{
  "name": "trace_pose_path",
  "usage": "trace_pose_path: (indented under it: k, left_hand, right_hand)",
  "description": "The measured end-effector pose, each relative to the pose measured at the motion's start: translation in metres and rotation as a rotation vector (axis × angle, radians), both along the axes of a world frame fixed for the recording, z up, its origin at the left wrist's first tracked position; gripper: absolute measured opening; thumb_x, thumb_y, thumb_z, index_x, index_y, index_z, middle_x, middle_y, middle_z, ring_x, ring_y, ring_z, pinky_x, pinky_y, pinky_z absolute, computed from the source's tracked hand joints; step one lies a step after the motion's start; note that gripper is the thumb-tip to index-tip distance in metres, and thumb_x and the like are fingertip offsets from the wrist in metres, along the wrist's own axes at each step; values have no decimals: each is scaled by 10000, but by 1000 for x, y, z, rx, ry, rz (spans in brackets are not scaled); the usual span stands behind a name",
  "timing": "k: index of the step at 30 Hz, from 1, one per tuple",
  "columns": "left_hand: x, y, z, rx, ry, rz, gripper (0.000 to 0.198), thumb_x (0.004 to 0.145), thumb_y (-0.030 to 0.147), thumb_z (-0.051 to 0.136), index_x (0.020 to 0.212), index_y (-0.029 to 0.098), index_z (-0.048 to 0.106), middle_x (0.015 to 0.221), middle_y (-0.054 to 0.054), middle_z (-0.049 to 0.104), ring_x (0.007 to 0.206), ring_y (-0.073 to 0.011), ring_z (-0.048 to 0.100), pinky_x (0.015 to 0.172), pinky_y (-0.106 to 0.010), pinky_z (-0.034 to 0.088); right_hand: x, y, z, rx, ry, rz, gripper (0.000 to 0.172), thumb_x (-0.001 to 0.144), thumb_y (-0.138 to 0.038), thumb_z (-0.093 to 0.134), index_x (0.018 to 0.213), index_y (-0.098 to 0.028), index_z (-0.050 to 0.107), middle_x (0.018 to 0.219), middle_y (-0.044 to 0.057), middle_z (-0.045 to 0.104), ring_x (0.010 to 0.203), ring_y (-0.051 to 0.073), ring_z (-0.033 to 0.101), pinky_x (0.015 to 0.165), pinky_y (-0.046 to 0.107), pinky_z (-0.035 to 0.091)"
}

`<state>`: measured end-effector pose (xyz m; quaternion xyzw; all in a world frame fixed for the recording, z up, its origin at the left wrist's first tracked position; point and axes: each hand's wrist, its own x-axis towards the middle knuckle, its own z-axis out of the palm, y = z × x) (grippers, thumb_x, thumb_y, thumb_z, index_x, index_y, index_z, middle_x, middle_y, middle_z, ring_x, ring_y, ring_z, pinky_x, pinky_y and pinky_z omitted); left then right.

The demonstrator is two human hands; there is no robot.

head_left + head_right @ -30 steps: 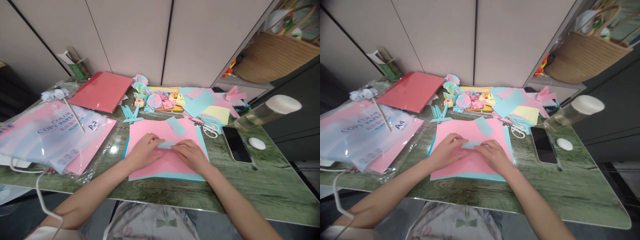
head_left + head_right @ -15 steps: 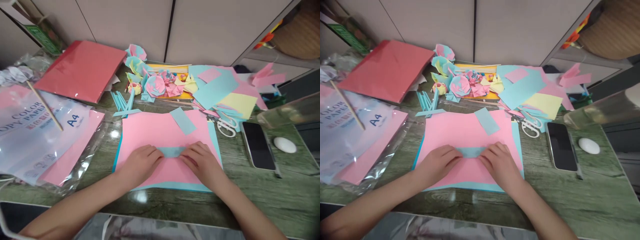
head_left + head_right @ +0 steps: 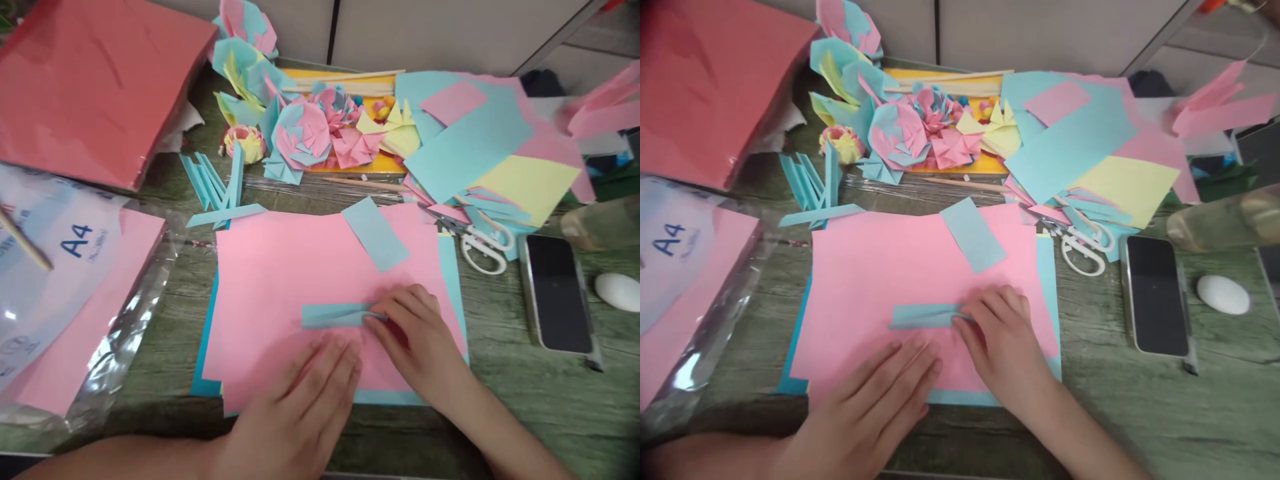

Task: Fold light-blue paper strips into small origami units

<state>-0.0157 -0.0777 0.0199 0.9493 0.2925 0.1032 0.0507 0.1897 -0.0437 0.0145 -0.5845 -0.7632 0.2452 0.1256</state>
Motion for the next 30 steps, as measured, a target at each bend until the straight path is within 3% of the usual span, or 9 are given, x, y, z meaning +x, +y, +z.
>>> trace_pose_path:
  k: [4, 10, 15, 20, 30]
  left_hand:
    - [4, -4, -5, -80, 128, 59, 520, 829, 435, 369, 1241, 120, 407, 1349, -82, 356, 1261, -256, 245, 1042, -401, 174]
    - [1, 4, -8, -144, 147, 59, 596, 809, 533, 323, 1256, 145, 387, 1350, -90, 353, 1262, -258, 247, 1030, -415, 170]
    - [-1, 7, -10, -161, 124, 38, 593, 805, 545, 318, 1258, 169, 387, 1343, -85, 366, 1248, -258, 275, 1014, -412, 186]
    - [-1, 9, -13, -174, 117, 47, 586, 802, 545, 324, 1252, 176, 395, 1346, -78, 362, 1245, -249, 284, 1012, -405, 196]
    - [-1, 15, -12, -185, 113, 31, 564, 793, 536, 358, 1235, 191, 422, 1330, -67, 389, 1217, -239, 332, 990, -385, 237]
  right_hand:
    - [-1, 2, 1, -14, -13, 5, 89, 805, -242, 476, 775, -200, 549, 786, 35, 539, 810, 192, 424, 727, 357, 322]
    - [0, 2, 3, -41, -12, 3, 70, 801, -232, 476, 782, -204, 538, 787, 39, 530, 795, 194, 425, 711, 358, 328]
    - [-1, 2, 0, 26, -42, -23, 80, 816, -204, 431, 813, -181, 508, 840, 71, 510, 807, 205, 439, 695, 359, 350]
    - [-4, 0, -4, 187, -251, -46, 130, 811, -249, 436, 792, -166, 534, 849, 100, 514, 771, 223, 425, 658, 376, 325]
    - [-9, -1, -7, 233, -458, -23, 184, 812, -282, 421, 762, -164, 554, 834, 120, 538, 749, 241, 424, 615, 377, 280]
